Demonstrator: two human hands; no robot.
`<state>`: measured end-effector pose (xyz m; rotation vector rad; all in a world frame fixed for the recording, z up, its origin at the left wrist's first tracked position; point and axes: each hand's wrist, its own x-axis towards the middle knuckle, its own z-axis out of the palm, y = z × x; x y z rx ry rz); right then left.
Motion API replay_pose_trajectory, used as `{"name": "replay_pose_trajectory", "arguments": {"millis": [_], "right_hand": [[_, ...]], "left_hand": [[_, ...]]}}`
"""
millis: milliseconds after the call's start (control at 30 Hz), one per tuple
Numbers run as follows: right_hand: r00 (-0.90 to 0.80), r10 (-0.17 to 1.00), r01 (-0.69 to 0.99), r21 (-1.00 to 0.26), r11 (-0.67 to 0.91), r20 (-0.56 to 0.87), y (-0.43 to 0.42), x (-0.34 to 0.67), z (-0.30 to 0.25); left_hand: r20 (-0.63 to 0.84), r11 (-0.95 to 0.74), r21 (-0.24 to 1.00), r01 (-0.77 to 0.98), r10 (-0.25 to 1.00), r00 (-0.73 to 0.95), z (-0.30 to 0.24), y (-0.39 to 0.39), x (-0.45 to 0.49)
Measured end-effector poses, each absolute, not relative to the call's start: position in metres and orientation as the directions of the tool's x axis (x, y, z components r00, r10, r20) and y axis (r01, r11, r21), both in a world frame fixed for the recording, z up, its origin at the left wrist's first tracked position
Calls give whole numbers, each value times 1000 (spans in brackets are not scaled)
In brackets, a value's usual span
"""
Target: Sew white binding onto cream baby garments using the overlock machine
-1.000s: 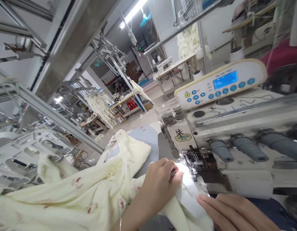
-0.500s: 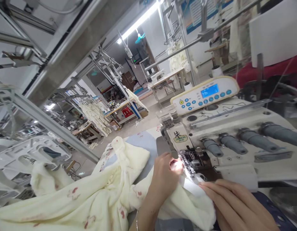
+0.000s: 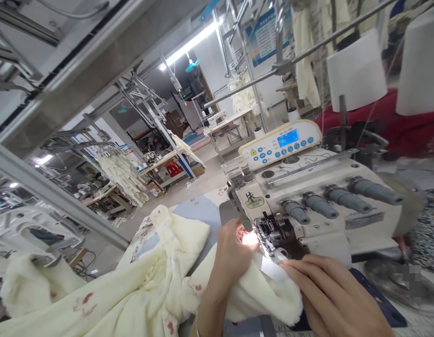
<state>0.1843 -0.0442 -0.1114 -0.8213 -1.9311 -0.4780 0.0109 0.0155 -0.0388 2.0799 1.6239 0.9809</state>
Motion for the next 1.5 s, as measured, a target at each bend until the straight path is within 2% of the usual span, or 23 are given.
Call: {"name": "replay_pose_trajectory", "arguments": {"millis": [133,267,367,433,533,633,767,833,900,1000,1067,1133,1167,1233,1300,1367,1433,1500], "right_hand": [[-204,365,561,-197,804,908,-42,183,-104],[-134,372,351,-307,885,919,-33,187,-102],[-109,366,288,-323,901,924,-27,188,-106],[-104,368,289,-326,900,924,-27,187,-111],[-94,380,310,-336,889,920,-28,186,-117],[-73,366,333,-324,886,928,-28,183,-118],[-71,346,379,-295,877,936,-22,178,-116],[-99,336,419,-267,868,937,-21,177,-117],[-136,321,454,-230,861,937,-22,177,-120],[-165,336,461,-228,858,927,-26,179,-126],[-164,364,448,-259,856,917,-28,180,-125],[-187,383,453,-266,851,905,-29,181,-120],[-208,394,469,-262,843,895,-29,180,-115],[-255,436,501,-267,823,863,-30,177,-104],[-267,493,480,-330,813,828,-33,172,-95],[-247,542,429,-410,805,803,-37,166,-90],[-213,574,407,-462,788,790,-44,162,-91],[-184,602,408,-497,766,777,-51,161,-95]], "left_hand": [[307,-313,609,729,940,147,-27,10,6],[262,-395,615,682,919,296,-22,-20,-12],[232,-498,450,741,867,441,-29,-36,-25],[163,-532,348,772,845,509,-33,-36,-30],[82,-541,303,785,835,544,-31,-23,-32],[70,-560,270,784,823,564,-23,-7,-30],[182,-632,177,755,775,606,-22,8,-32],[268,-708,92,701,695,667,-22,13,-36],[291,-770,45,637,620,729,-17,18,-40],[159,-798,61,599,600,784,2,20,-47],[41,-779,-15,627,626,779,20,16,-48],[-14,-753,-131,645,652,758,37,4,-45],[-32,-759,-145,635,645,763,45,-4,-42],[-80,-815,-29,578,579,812,58,-22,-35],[-114,-852,179,492,479,870,65,-38,-28],[-93,-848,308,431,424,901,64,-47,-24],[-29,-855,268,443,453,891,58,-49,-20],[43,-862,55,505,507,861,50,-47,-17]]}}
